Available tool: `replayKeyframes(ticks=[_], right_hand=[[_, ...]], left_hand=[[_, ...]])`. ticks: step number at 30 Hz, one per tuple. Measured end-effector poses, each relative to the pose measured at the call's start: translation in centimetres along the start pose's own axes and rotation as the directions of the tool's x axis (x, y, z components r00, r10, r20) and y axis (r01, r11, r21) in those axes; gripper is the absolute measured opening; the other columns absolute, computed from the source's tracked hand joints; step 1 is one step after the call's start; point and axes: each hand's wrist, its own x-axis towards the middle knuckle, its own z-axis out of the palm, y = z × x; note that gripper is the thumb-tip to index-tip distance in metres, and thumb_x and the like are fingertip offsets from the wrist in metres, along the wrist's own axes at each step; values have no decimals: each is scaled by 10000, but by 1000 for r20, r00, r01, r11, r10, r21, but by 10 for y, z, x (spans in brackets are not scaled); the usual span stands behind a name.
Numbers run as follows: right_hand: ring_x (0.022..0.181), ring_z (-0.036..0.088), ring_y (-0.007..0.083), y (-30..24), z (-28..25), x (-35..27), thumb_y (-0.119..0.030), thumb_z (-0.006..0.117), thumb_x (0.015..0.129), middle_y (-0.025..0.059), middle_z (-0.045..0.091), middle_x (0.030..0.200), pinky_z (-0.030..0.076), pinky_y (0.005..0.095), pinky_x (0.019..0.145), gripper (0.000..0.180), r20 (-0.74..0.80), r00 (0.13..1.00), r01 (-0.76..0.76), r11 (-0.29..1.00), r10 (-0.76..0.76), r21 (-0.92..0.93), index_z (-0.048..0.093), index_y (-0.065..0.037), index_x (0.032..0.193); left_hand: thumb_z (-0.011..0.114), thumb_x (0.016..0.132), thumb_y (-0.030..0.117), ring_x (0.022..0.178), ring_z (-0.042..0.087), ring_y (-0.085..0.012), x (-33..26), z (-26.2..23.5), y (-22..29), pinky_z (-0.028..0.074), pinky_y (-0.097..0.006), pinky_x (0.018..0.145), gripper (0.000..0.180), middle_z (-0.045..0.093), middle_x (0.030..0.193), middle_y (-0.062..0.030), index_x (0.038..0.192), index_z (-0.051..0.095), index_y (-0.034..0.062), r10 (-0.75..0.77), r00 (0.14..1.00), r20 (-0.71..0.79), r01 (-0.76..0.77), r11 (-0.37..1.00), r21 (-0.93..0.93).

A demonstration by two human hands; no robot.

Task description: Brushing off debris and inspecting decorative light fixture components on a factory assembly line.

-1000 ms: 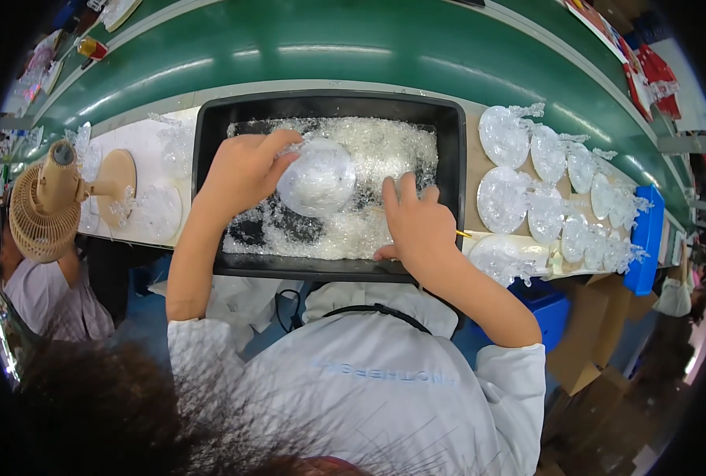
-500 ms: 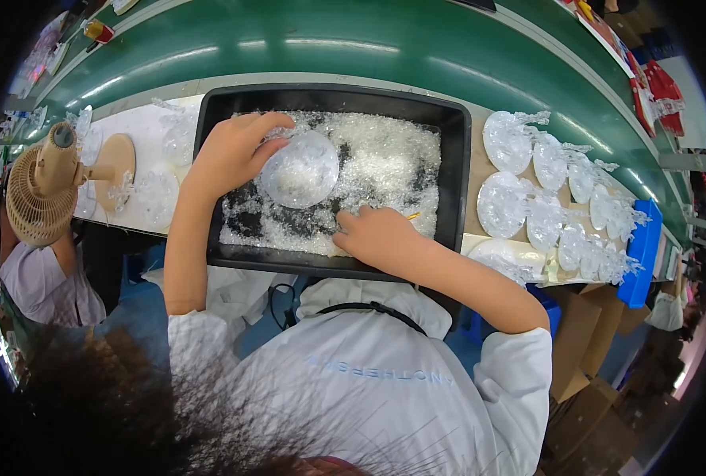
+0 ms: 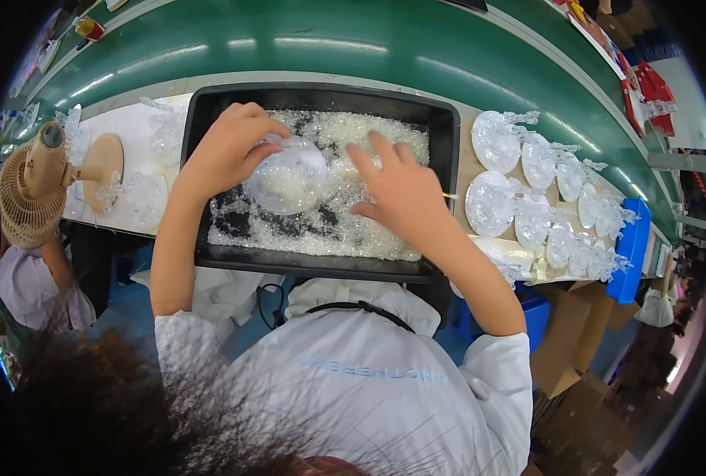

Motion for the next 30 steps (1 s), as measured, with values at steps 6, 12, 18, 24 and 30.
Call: replayKeyframes(ticks=[6, 12, 18, 24, 30], right_hand=[[1075, 592, 395, 12, -3, 1, -458, 917, 508, 163, 498, 1377, 574, 434, 822, 1047, 251, 956, -137, 987, 155, -87, 468, -182, 1412], [975, 645, 364, -13, -23, -22, -429, 923, 531, 141, 564, 1179, 571, 436, 739, 908, 472, 846, -189, 967, 248, -169, 510, -151, 1291], [769, 694, 333, -12, 16, -42, -213, 842, 665, 151, 630, 990, 563, 429, 640, 530, 471, 864, -132, 983, 177, -128, 576, -82, 1104], [781, 696, 336, 3, 10, -38, -123, 761, 714, 138, 648, 910, 566, 422, 639, 400, 412, 907, -94, 995, 91, -14, 597, -74, 1076], [853, 689, 290, -22, 7, -29, -243, 795, 748, 121, 615, 1046, 566, 401, 664, 483, 24, 996, 80, 957, -90, 278, 565, -102, 1148]], left_hand=[[776, 782, 186, 989, 560, -277, 8, 4, 10, 447, -386, 841, 309, 630, 990, -69, 1039, 651, 68, 194, 980, -39, -196, 979, -47], [750, 797, 443, 717, 637, -279, 0, 13, 45, 473, -374, 579, 449, 628, 767, -85, 998, 635, 59, -149, 978, -146, 200, 870, 451], [669, 889, 385, 398, 570, -282, 7, 33, 45, 456, -392, 402, 354, 549, 493, -86, 761, 566, 71, -204, 966, -157, 253, 862, 439], [700, 832, 144, 528, 655, -263, 2, 40, 45, 503, -359, 497, 102, 620, 583, -98, 844, 616, 87, -62, 992, -106, 73, 992, 98], [731, 803, 125, 583, 681, -246, 9, 35, 53, 525, -330, 548, 166, 645, 668, -105, 925, 642, 55, -73, 997, 14, 74, 991, -113]])
